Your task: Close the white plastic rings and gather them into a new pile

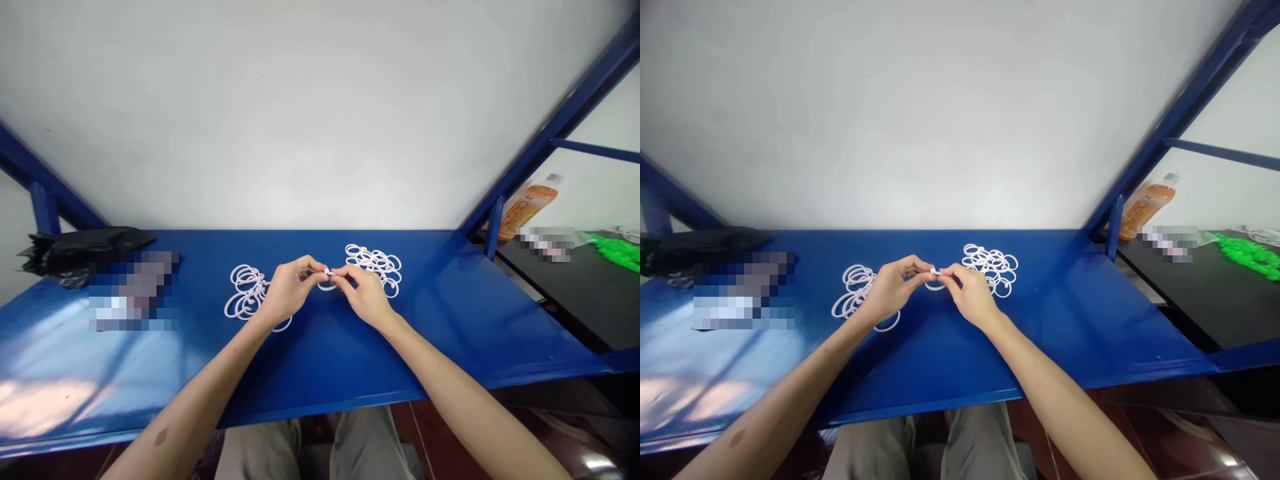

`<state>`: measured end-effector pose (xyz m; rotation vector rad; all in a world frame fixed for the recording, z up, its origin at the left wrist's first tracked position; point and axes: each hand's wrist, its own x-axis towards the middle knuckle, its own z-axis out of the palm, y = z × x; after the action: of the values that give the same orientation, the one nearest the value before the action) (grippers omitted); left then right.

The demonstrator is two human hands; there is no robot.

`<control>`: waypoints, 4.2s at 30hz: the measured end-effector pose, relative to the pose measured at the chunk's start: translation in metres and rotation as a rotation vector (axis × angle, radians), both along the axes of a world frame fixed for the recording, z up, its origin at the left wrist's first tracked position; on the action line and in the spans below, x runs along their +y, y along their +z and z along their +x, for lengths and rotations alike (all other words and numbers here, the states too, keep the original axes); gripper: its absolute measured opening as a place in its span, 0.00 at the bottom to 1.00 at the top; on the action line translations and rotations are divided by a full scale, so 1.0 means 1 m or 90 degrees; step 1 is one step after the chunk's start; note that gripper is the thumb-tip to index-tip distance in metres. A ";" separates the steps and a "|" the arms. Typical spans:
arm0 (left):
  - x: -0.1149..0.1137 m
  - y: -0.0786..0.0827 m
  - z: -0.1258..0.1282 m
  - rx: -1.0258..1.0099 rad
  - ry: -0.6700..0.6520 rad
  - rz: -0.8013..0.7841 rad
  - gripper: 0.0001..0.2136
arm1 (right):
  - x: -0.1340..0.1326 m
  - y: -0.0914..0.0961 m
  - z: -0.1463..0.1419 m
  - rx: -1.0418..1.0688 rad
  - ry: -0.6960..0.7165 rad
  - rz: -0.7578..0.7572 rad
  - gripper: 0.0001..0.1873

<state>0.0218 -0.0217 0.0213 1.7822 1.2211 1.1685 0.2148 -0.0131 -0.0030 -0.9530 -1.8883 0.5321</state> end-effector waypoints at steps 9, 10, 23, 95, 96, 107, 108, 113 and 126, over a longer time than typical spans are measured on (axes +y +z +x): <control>-0.006 -0.009 0.007 0.051 0.021 0.106 0.05 | -0.001 -0.007 0.007 -0.110 0.021 0.176 0.08; -0.006 -0.009 0.007 0.064 0.019 0.121 0.06 | -0.001 -0.008 0.007 -0.119 0.024 0.185 0.09; 0.002 -0.004 -0.002 0.230 0.008 0.170 0.10 | 0.001 0.009 0.004 -0.010 -0.058 0.057 0.09; 0.000 0.007 -0.007 0.059 -0.054 -0.009 0.15 | -0.016 0.000 -0.018 -0.066 -0.004 0.104 0.04; 0.001 0.006 -0.007 0.035 -0.060 -0.008 0.16 | -0.016 0.000 -0.018 -0.039 -0.004 0.083 0.05; 0.000 0.000 -0.002 0.021 -0.008 -0.020 0.06 | -0.009 0.004 -0.014 0.080 -0.045 -0.002 0.06; -0.001 0.000 -0.002 0.033 -0.005 -0.010 0.06 | -0.010 0.004 -0.013 0.073 -0.043 0.010 0.06; -0.004 -0.004 -0.001 0.097 -0.050 0.049 0.06 | -0.010 0.002 -0.003 0.004 -0.003 0.078 0.08; 0.002 0.002 -0.003 0.098 -0.002 0.042 0.11 | -0.003 0.002 -0.008 -0.057 0.058 0.123 0.15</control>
<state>0.0184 -0.0197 0.0230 1.9530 1.2792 1.0972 0.2073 -0.0157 -0.0009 -0.7786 -2.0294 0.3575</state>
